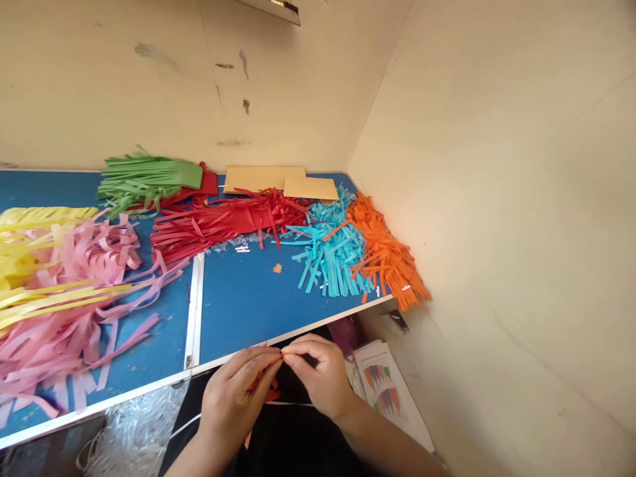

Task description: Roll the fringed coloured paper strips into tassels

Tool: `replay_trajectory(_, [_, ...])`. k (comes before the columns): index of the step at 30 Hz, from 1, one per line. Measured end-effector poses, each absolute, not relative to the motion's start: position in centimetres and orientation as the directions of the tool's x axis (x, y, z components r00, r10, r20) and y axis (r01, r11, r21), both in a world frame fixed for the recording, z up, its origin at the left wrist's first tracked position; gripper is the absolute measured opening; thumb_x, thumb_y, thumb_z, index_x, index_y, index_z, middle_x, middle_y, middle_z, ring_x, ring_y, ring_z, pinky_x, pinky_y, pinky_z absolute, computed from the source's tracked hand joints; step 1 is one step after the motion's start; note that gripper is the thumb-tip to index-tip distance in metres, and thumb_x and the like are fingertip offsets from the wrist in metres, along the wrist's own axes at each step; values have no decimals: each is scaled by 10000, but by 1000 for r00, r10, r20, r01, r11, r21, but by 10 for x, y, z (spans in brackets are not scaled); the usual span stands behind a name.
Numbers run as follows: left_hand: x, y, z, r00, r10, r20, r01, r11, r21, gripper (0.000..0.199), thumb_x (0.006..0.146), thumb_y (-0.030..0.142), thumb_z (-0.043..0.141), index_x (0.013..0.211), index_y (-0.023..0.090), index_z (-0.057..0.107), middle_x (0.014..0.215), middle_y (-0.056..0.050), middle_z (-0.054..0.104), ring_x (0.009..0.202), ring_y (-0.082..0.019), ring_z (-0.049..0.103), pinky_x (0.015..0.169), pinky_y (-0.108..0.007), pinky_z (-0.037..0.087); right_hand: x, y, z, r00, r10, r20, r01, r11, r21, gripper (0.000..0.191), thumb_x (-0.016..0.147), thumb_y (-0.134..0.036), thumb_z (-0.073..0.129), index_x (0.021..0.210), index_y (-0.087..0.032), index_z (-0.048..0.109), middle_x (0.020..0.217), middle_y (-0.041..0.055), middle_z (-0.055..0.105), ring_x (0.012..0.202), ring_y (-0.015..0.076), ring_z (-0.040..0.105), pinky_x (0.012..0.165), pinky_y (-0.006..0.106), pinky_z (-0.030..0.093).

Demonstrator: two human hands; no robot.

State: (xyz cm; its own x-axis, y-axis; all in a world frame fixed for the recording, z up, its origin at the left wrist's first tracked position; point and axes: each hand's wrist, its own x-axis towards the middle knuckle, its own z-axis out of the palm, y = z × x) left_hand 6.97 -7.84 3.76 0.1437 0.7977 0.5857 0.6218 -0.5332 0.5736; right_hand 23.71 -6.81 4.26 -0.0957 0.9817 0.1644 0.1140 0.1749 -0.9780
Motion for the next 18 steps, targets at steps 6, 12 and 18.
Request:
replay_trajectory(6, [77, -79, 34, 86, 919, 385, 596, -357, 719, 87, 842, 255, 601, 765, 245, 638, 769, 26, 737, 694, -125, 707, 663, -201, 565, 235, -71, 40, -143, 969, 203, 163, 225, -961, 107, 844, -186, 698, 863, -242, 787, 838, 25, 754, 777, 167, 698, 759, 270, 545])
replay_trajectory(12, [72, -82, 33, 122, 941, 317, 616, -322, 719, 129, 845, 270, 541, 759, 244, 633, 744, 14, 711, 645, -129, 677, 615, -205, 532, 255, -68, 36, -195, 957, 214, 211, 254, -944, 122, 882, -249, 662, 928, -245, 775, 901, 45, 739, 836, 176, 685, 789, 284, 534])
replay_trajectory(18, [42, -83, 22, 189, 982, 28, 603, -138, 786, 276, 842, 489, 570, 730, 244, 632, 673, 20, 688, 574, -143, 653, 537, -208, 505, 341, -98, -16, -474, 862, -179, 610, 175, -772, 90, 695, -274, 816, 738, -222, 756, 743, 5, 699, 689, 159, 634, 660, 244, 460])
